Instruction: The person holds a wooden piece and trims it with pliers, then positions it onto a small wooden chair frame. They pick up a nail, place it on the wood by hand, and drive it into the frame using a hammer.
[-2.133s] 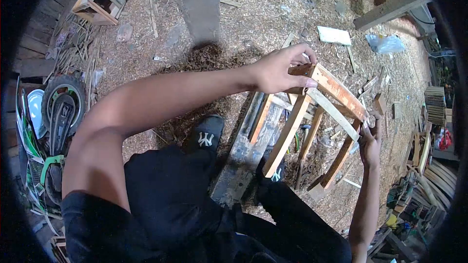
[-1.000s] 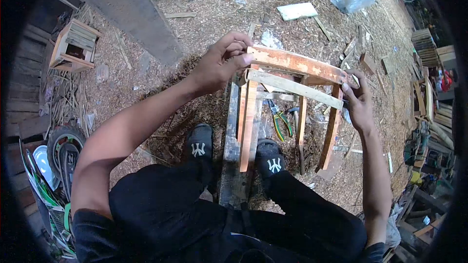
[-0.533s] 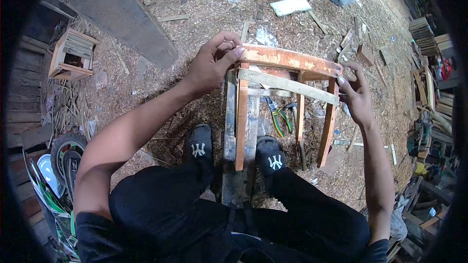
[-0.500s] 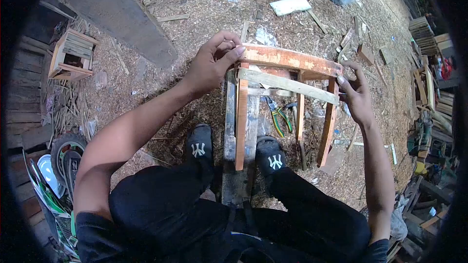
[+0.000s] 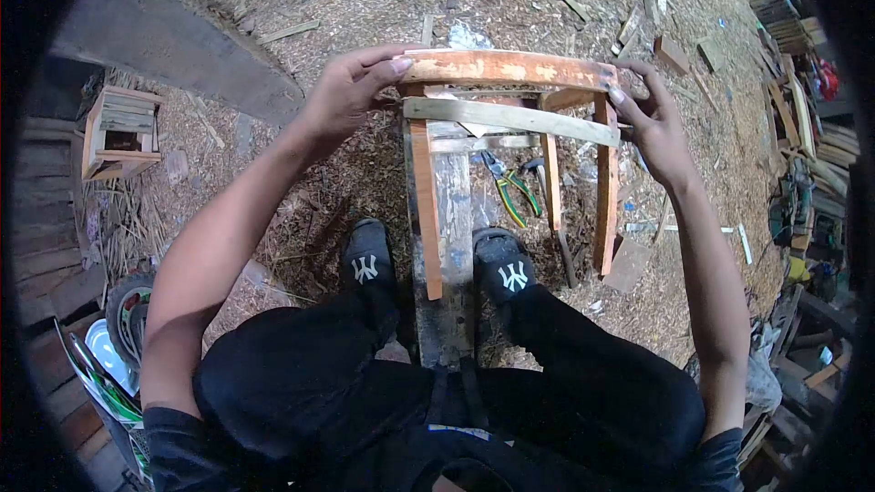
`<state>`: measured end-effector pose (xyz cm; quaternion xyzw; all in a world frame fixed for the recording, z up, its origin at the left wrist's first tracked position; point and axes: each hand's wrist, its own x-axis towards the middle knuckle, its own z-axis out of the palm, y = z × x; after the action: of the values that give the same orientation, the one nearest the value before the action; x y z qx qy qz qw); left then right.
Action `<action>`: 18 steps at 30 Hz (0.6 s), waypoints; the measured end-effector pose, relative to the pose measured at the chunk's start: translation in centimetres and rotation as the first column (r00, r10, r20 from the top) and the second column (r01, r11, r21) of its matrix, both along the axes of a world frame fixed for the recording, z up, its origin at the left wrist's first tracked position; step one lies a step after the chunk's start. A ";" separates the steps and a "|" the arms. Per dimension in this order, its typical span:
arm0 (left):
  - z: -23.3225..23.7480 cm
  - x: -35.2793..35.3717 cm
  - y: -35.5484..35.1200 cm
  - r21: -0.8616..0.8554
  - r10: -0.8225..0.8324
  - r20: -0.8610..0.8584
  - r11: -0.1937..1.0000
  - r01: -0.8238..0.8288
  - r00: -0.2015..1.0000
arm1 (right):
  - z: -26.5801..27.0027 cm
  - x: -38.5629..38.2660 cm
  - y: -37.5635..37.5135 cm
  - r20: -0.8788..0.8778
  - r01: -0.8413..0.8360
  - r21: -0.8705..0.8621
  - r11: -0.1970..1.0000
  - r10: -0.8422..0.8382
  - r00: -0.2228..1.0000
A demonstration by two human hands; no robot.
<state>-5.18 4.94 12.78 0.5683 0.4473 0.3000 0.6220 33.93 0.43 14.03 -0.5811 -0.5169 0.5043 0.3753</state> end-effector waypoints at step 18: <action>-2.9 -2.6 1.3 0.050 0.074 0.033 0.996 -0.076 0.997 | -4.6 10.0 -1.8 -0.061 0.144 -0.036 0.989 -0.146 0.987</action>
<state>-7.77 6.28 9.91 0.5621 0.4507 0.3435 0.6025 43.93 -1.33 9.43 -0.6065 -0.4532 0.5019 0.4181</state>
